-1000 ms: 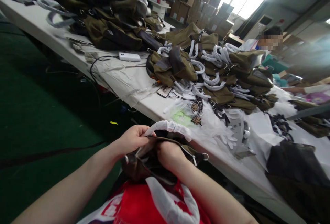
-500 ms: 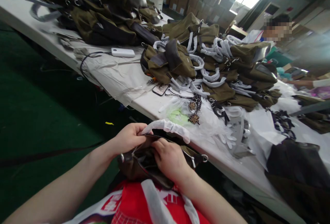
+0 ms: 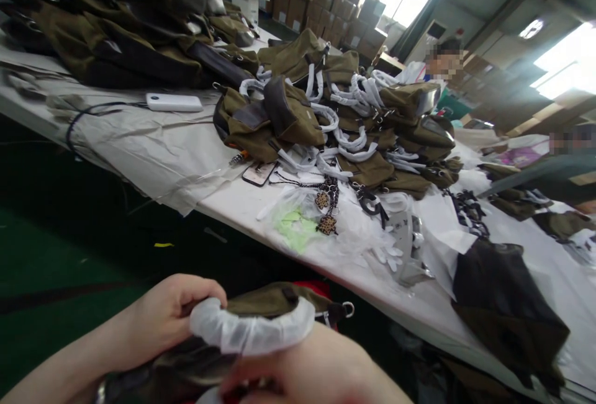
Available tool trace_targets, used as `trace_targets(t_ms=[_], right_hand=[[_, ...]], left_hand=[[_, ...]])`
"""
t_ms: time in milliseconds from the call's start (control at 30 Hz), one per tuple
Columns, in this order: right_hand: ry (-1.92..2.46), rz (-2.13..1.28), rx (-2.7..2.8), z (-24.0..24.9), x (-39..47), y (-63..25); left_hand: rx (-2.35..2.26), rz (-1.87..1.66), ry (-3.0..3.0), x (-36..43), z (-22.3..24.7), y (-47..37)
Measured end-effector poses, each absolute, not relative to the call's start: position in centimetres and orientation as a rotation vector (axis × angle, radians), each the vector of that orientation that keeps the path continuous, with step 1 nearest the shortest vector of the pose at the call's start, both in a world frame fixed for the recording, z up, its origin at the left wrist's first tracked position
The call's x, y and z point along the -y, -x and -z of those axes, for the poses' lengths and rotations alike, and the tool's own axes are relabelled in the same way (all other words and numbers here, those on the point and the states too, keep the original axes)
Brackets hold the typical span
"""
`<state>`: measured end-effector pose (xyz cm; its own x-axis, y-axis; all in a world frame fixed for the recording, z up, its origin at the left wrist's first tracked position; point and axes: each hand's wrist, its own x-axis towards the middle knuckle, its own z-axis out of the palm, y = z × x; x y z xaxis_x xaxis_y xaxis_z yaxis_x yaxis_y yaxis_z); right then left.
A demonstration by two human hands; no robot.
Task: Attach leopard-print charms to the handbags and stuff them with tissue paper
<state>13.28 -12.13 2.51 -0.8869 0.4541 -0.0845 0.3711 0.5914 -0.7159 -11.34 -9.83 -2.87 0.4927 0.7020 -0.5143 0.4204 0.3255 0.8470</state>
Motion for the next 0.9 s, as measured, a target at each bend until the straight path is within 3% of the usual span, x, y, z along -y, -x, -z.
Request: trace_targets(t_ms=[100,233,300,433,900], right_hand=[[0.786,-1.369,2.165,-3.4,10.7,-17.0],[1.521,-0.920,1.805,0.7,6.1,-19.4],[1.706,-0.678,1.882,3.5,3.6,-19.5],[1.772,-0.622,2.107,7.0,0.5,-18.8],[1.924,-0.254,2.532,9.1,-3.6,-15.9]], left_hand=[[-1.126,-0.229,-1.307,9.7,2.5,11.3],[-1.053,-0.186,-1.364,9.4,2.2,10.7],[-1.029,-0.191,-1.390,9.3,2.3,10.2],[-1.046,-0.234,-1.406,9.4,2.5,9.5],[-1.142,-0.360,-1.234,9.1,3.3,9.3]])
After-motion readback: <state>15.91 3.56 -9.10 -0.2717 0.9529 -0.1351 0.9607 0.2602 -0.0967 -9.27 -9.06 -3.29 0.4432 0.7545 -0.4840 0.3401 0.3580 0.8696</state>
